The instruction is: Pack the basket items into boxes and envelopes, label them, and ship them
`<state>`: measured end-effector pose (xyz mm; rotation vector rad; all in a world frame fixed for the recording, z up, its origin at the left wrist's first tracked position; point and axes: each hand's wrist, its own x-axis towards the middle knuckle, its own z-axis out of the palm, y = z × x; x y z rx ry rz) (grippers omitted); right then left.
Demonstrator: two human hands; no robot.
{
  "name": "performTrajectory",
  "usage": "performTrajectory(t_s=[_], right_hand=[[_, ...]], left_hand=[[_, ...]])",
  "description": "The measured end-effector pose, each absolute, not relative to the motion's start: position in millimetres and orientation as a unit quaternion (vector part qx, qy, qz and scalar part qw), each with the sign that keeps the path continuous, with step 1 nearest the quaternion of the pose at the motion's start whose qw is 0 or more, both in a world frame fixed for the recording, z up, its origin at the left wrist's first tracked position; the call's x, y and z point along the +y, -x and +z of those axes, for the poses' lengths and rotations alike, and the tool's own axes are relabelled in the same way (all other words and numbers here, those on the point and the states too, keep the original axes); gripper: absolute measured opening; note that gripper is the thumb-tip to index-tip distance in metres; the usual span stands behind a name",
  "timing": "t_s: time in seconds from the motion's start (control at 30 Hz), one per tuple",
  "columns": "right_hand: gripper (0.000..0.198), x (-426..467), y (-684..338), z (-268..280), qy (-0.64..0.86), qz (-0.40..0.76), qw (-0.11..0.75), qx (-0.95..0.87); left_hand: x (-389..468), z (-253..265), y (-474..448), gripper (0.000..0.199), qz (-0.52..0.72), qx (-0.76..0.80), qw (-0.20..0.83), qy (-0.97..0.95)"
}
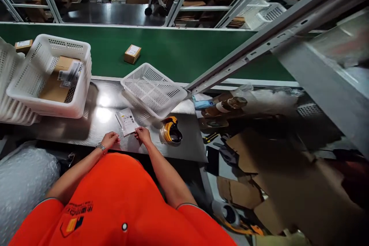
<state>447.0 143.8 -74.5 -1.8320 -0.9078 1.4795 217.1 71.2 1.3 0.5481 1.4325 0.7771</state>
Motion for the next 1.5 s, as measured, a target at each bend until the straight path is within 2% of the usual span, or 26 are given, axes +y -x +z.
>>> performTrajectory(t_s=[0.07, 0.2, 0.33, 0.47, 0.63, 0.73, 0.97, 1.07, 1.17, 1.33, 1.5], right_hand=[[0.025, 144, -449, -77, 0.699, 0.549, 0.284, -0.360], [0.019, 147, -455, -80, 0.704, 0.535, 0.229, -0.406], [0.020, 155, -460, -81, 0.706, 0.517, 0.157, -0.457], [0.021, 164, -468, -77, 0.708, 0.488, 0.100, -0.501], [0.021, 163, -490, -71, 0.688, 0.374, 0.020, -0.621], [0.027, 157, -502, -72, 0.670, 0.364, 0.047, -0.646], [0.031, 147, -501, -88, 0.560, 0.334, 0.202, -0.730], [0.036, 147, -493, -98, 0.538, 0.320, 0.222, -0.748], [0.043, 147, -488, -107, 0.524, 0.300, 0.217, -0.767], [0.054, 147, -484, -116, 0.501, 0.278, 0.144, -0.807], [0.062, 145, -486, -120, 0.517, 0.268, 0.095, -0.807]], left_hand=[[76, -5, -221, 0.015, 0.321, 0.657, 0.600, -0.324], [89, -14, -229, 0.008, 0.258, 0.671, 0.426, -0.549], [107, -21, -244, 0.018, 0.153, 0.641, 0.307, -0.687], [115, -30, -257, 0.023, 0.052, 0.649, 0.261, -0.712], [102, -43, -242, 0.025, 0.015, 0.667, 0.260, -0.698], [91, -50, -228, 0.023, 0.030, 0.677, 0.249, -0.691], [88, -58, -232, 0.023, 0.098, 0.661, 0.212, -0.713], [102, -59, -247, 0.034, 0.101, 0.636, 0.194, -0.740], [123, -60, -259, 0.057, 0.043, 0.601, 0.190, -0.775], [158, -61, -262, 0.107, -0.089, 0.565, 0.213, -0.792], [170, -67, -254, 0.134, -0.121, 0.574, 0.212, -0.781]])
